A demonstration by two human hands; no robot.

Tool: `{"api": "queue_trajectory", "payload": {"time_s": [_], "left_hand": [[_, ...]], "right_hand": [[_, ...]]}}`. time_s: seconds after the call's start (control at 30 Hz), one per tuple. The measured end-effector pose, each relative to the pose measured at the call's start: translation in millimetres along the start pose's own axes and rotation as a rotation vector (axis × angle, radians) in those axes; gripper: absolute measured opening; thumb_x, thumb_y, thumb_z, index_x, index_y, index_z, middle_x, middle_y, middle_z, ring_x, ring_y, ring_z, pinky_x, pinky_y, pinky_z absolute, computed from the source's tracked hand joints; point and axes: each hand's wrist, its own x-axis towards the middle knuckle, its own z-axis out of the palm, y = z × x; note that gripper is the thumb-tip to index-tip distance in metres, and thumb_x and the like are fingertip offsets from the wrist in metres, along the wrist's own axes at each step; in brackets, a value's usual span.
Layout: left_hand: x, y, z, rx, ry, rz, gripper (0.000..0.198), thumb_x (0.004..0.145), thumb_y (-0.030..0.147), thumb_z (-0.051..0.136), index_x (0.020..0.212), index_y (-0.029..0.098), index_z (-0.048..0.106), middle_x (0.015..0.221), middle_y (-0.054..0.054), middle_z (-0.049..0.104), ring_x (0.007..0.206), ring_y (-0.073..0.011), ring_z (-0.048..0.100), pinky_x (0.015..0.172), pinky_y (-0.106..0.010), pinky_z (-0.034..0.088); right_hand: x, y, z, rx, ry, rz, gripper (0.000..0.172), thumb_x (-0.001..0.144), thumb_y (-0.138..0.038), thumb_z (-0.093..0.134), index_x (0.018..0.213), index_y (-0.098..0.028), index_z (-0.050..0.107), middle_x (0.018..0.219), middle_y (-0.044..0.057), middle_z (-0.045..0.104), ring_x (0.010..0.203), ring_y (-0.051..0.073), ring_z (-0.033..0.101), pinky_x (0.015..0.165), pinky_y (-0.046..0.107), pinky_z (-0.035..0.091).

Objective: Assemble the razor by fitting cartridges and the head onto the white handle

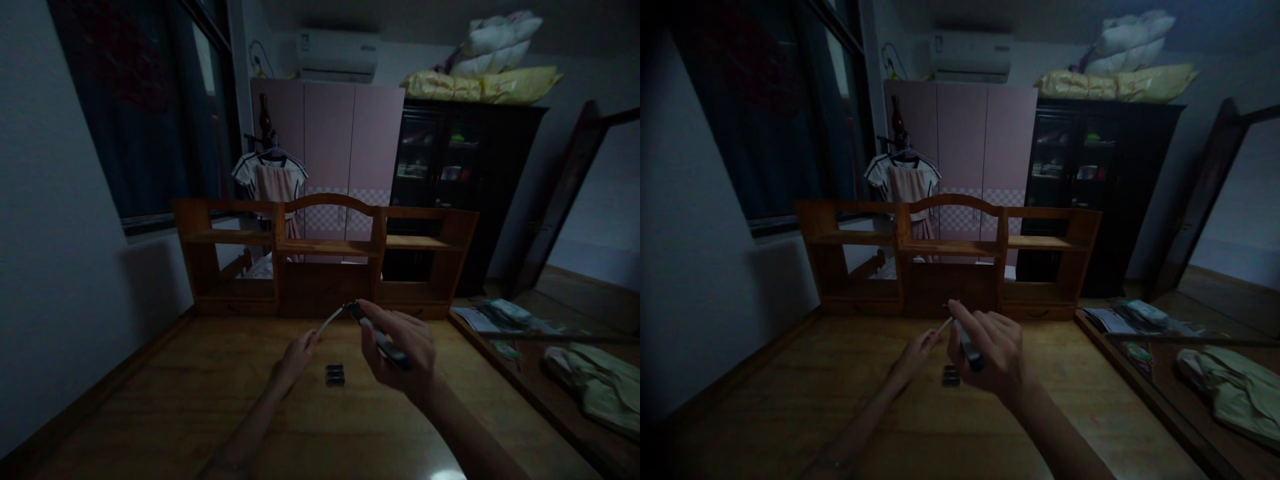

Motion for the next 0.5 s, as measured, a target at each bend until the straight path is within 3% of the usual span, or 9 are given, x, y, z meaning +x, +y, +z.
{"api": "queue_trajectory", "payload": {"time_s": [0.13, 0.23, 0.33, 0.5], "left_hand": [[1, -1, 2.3, 0.014, 0.004, -0.012, 0.033, 0.085, 0.045, 0.042, 0.090, 0.020, 0.063, 0.089, -0.006, 0.068, 0.089, -0.0221, 0.061, 0.076, -0.028, 0.045], [2, -10, 6.1, 0.048, 0.010, -0.017, 0.033, 0.086, 0.045, 0.039, 0.088, 0.020, 0.061, 0.085, -0.005, 0.067, 0.083, -0.0206, 0.060, 0.074, -0.028, 0.044], [4, -22, 9.7, 0.085, 0.009, -0.015, 0.034, 0.089, 0.044, 0.034, 0.086, 0.020, 0.058, 0.081, -0.004, 0.064, 0.078, -0.0190, 0.058, 0.073, -0.028, 0.042], [6, -32, 12.4, 0.093, 0.016, 0.020, 0.038, 0.091, 0.044, 0.028, 0.083, 0.020, 0.055, 0.079, -0.003, 0.060, 0.075, -0.0175, 0.055, 0.071, -0.027, 0.040]], "right_hand": [[-47, 56, 82, -0.085, -0.151, -0.083, 0.028, 0.086, -0.018, 0.049, 0.110, -0.020, 0.064, 0.069, 0.004, 0.066, 0.059, 0.014, 0.060, 0.058, 0.024, 0.047], [-97, 84, 124, -0.094, -0.195, -0.023, 0.021, 0.088, -0.020, 0.049, 0.097, -0.022, 0.069, 0.072, 0.005, 0.067, 0.060, 0.013, 0.062, 0.056, 0.022, 0.045], [-125, 98, 139, -0.067, -0.206, 0.088, 0.024, 0.091, -0.024, 0.049, 0.107, -0.022, 0.066, 0.080, 0.006, 0.069, 0.060, 0.014, 0.063, 0.055, 0.022, 0.045], [-128, 103, 133, 0.038, -0.171, 0.259, 0.027, 0.091, -0.029, 0.049, 0.116, -0.025, 0.061, 0.098, 0.007, 0.069, 0.074, 0.017, 0.067, 0.065, 0.024, 0.050]]}}
